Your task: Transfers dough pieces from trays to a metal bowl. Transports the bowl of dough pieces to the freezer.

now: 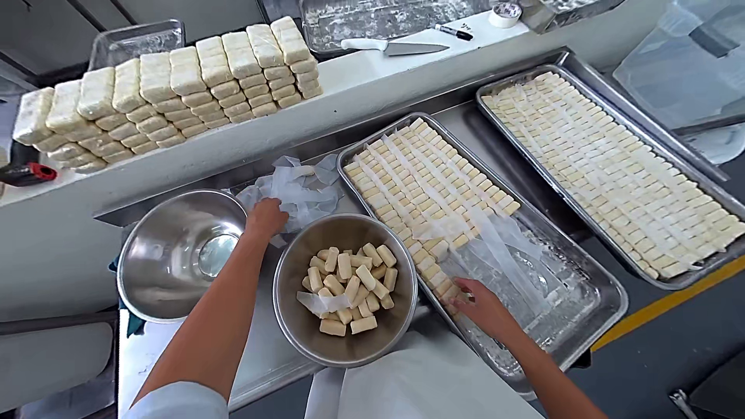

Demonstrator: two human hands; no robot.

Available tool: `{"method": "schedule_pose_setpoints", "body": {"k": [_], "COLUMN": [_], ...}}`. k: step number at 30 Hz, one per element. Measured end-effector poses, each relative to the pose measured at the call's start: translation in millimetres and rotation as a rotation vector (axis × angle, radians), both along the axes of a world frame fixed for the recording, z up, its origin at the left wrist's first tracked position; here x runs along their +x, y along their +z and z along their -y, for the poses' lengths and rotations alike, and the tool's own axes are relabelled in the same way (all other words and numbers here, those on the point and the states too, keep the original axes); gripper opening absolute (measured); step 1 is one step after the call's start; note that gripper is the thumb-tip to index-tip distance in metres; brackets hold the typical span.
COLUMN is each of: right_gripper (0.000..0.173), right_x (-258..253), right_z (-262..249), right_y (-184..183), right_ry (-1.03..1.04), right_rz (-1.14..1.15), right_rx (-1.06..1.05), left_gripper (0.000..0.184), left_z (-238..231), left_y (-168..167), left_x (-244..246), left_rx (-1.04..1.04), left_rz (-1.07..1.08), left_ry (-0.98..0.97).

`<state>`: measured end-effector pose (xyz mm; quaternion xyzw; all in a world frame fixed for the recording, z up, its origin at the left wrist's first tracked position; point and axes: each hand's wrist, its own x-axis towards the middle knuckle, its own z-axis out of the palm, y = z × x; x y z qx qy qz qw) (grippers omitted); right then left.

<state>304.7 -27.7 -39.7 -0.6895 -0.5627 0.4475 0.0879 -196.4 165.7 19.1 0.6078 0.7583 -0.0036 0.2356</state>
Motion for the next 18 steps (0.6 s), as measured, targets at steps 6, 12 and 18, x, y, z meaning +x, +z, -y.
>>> {"method": "schedule_pose_setpoints", "body": {"k": [6, 12, 18], "right_gripper": [0.043, 0.041, 0.040], "right_x": [14.7, 23.7, 26.3], "right_z": [42.3, 88.4, 114.5], "right_y": [18.3, 40.6, 50.5], "right_ry": [-0.205, -0.353, -0.431], "right_rz": [-0.053, 0.003, 0.012], "right_rx": [0.231, 0.231, 0.135], "left_gripper": [0.034, 0.039, 0.035], "left_z": [-73.7, -117.4, -143.9], "left_y": [-13.3, -56.2, -74.5], "left_x": [32.0, 48.3, 37.4], "left_rx": [0.024, 0.036, 0.065], "left_rz": [0.146, -0.043, -0.134], "left_ry": [-0.170, -0.048, -0.159]}}
